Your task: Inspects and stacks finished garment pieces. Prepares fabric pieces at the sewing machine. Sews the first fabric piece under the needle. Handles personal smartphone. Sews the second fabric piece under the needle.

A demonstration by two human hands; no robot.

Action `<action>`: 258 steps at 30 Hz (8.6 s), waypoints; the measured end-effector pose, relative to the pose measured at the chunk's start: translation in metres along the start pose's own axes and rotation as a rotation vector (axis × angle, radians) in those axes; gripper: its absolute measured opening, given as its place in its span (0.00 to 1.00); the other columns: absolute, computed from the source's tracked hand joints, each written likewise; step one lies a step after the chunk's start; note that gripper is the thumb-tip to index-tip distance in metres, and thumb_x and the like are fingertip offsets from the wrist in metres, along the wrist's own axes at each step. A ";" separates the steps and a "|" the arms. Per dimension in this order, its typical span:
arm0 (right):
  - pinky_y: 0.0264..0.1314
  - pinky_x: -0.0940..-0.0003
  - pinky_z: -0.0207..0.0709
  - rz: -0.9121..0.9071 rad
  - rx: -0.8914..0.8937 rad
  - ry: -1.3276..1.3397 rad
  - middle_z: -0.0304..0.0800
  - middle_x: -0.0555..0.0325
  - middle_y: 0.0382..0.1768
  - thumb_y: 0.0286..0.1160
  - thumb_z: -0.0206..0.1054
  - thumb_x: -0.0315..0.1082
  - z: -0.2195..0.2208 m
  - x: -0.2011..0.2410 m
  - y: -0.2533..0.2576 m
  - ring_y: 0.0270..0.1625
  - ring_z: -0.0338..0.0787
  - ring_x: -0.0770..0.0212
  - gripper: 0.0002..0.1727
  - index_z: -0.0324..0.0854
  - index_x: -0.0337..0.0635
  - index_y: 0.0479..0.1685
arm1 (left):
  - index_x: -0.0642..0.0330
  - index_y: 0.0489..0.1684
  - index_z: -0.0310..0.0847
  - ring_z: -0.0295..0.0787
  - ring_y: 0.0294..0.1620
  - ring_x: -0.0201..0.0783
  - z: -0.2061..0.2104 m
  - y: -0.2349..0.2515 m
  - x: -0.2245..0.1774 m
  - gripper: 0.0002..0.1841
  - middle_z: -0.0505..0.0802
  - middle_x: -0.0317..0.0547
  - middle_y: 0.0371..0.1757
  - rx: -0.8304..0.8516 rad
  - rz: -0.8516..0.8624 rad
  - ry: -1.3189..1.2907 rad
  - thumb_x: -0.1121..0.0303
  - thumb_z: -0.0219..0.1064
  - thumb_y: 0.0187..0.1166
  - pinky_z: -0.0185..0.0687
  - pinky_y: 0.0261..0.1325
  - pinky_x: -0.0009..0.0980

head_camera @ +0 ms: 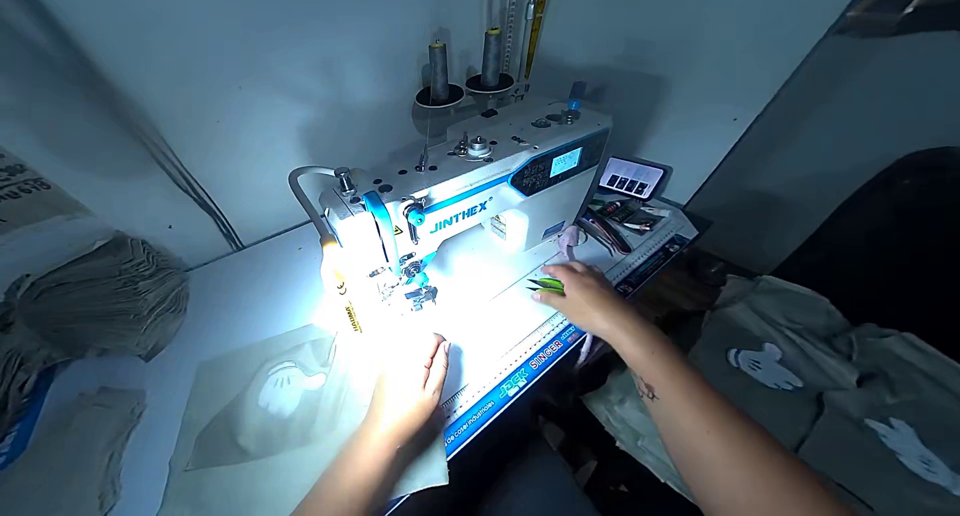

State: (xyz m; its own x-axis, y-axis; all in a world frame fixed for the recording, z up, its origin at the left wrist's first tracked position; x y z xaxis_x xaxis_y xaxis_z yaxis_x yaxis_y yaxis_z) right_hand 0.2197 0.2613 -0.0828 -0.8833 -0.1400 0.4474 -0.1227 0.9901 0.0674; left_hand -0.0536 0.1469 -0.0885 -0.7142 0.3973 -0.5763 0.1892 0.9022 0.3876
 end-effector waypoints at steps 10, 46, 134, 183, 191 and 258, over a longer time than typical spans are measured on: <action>0.54 0.44 0.85 -0.095 -0.222 0.271 0.88 0.43 0.52 0.89 0.59 0.41 -0.003 0.041 -0.064 0.52 0.91 0.47 0.21 0.78 0.34 0.69 | 0.57 0.33 0.89 0.77 0.25 0.17 -0.005 -0.001 0.005 0.13 0.86 0.29 0.25 -0.089 -0.108 -0.362 0.67 0.58 0.83 0.72 0.31 0.14; 0.61 0.58 0.85 -0.379 -0.257 0.329 0.93 0.62 0.52 0.78 0.70 0.47 0.032 0.078 -0.053 0.58 0.90 0.62 0.15 0.93 0.50 0.53 | 0.59 0.36 0.88 0.78 0.28 0.18 -0.008 -0.004 -0.006 0.16 0.86 0.31 0.28 -0.071 0.059 -0.478 0.65 0.55 0.90 0.73 0.33 0.15; 0.47 0.88 0.79 -0.218 0.117 0.486 0.90 0.54 0.33 0.59 0.77 0.13 0.108 0.219 0.033 0.37 0.85 0.82 0.11 0.84 0.25 0.40 | 0.62 0.32 0.89 0.91 0.39 0.42 -0.040 0.041 0.106 0.11 0.92 0.46 0.34 -0.064 -0.256 0.087 0.68 0.65 0.83 0.83 0.40 0.43; 0.51 0.76 0.86 -0.535 0.078 0.377 0.94 0.71 0.37 0.61 0.79 0.49 0.135 0.168 0.065 0.44 0.91 0.78 0.14 0.91 0.52 0.39 | 0.60 0.33 0.89 0.93 0.43 0.45 -0.040 0.042 0.101 0.05 0.93 0.47 0.37 0.009 -0.272 0.181 0.71 0.69 0.78 0.84 0.42 0.45; 0.52 0.75 0.86 -0.519 0.081 0.366 0.94 0.70 0.37 0.61 0.79 0.49 0.135 0.166 0.066 0.45 0.91 0.77 0.15 0.91 0.52 0.40 | 0.60 0.32 0.88 0.92 0.43 0.45 -0.039 0.043 0.101 0.08 0.92 0.47 0.36 0.024 -0.268 0.201 0.69 0.67 0.81 0.83 0.42 0.44; 0.48 0.73 0.85 -0.510 0.113 0.340 0.92 0.68 0.36 0.61 0.79 0.47 0.137 0.166 0.069 0.43 0.90 0.76 0.14 0.90 0.51 0.41 | 0.64 0.38 0.91 0.93 0.45 0.49 -0.053 0.038 0.085 0.07 0.94 0.52 0.39 0.007 -0.277 0.198 0.70 0.68 0.81 0.84 0.47 0.46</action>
State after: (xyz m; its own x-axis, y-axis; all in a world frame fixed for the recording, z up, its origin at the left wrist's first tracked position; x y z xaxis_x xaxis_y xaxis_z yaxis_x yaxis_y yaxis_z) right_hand 0.0023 0.3065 -0.1264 -0.5100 -0.5705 0.6437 -0.5544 0.7902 0.2611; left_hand -0.1432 0.2062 -0.0847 -0.8558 0.0971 -0.5081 -0.0266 0.9727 0.2306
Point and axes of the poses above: each hand's wrist, its own y-axis towards the middle knuckle, its own z-axis out of the palm, x = y × z, the point moved 6 cm from there along y, towards the middle knuckle
